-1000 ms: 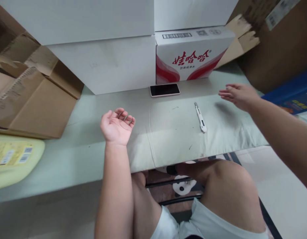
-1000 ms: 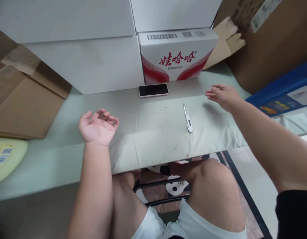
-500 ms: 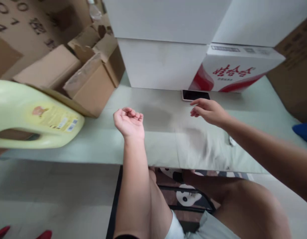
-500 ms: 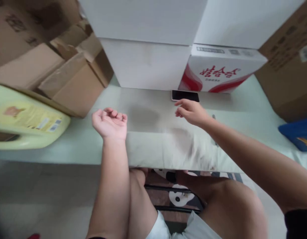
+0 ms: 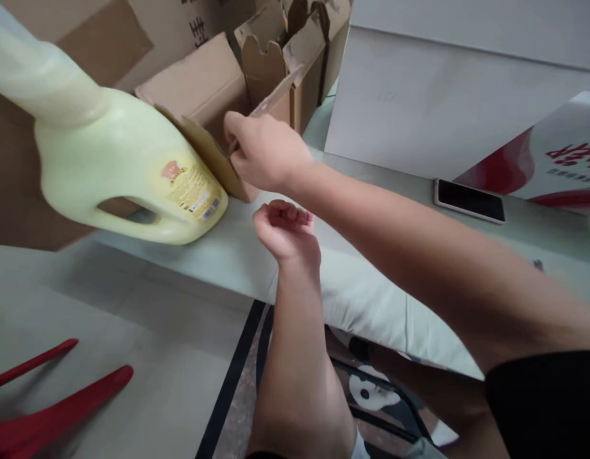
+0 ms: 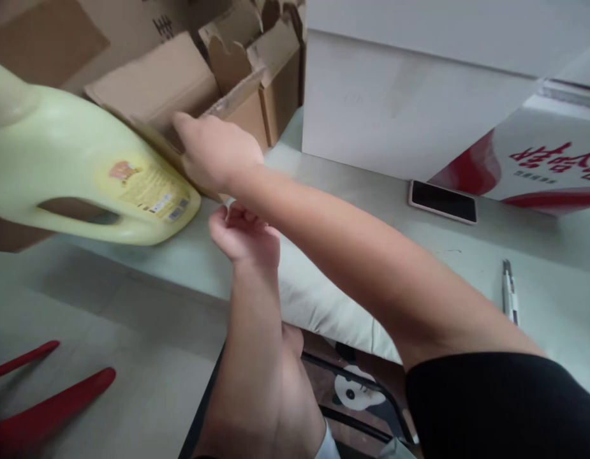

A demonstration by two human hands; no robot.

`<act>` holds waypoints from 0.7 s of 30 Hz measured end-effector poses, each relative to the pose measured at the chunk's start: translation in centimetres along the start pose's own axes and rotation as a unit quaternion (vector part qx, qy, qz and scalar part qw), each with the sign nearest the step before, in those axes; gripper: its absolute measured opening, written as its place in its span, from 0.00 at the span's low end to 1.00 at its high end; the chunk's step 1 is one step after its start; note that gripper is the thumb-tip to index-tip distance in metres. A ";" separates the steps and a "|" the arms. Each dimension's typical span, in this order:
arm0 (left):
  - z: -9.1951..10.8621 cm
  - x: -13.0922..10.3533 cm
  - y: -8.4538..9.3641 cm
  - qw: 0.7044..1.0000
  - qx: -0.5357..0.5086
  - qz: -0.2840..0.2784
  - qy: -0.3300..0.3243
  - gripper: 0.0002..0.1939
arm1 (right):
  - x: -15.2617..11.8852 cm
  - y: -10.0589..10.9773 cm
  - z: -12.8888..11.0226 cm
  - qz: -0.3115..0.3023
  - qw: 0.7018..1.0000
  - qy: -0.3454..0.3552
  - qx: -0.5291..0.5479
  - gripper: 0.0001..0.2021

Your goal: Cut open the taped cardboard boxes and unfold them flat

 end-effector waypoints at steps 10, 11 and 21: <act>2.1 -0.7 3.0 0.958 0.059 0.206 -0.190 0.08 | -18.7 7.1 8.7 0.174 0.977 -0.025 0.119 0.13; 1.9 -0.9 2.8 0.961 0.075 0.176 -0.198 0.09 | -21.7 7.7 9.3 0.205 0.972 -0.021 0.114 0.16; -5.6 -8.2 -2.3 0.904 0.163 -0.395 -0.033 0.36 | -39.5 7.7 12.8 0.433 0.844 -0.286 0.135 0.34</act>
Point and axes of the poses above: each hand's wrist, its own x-axis towards the middle knuckle, its own y-axis out of the back of the hand, z = x × y, the point moved 2 cm from there along x, towards the middle knuckle, and after that the axes turned 3 degrees about z, right-handed, at the moved point
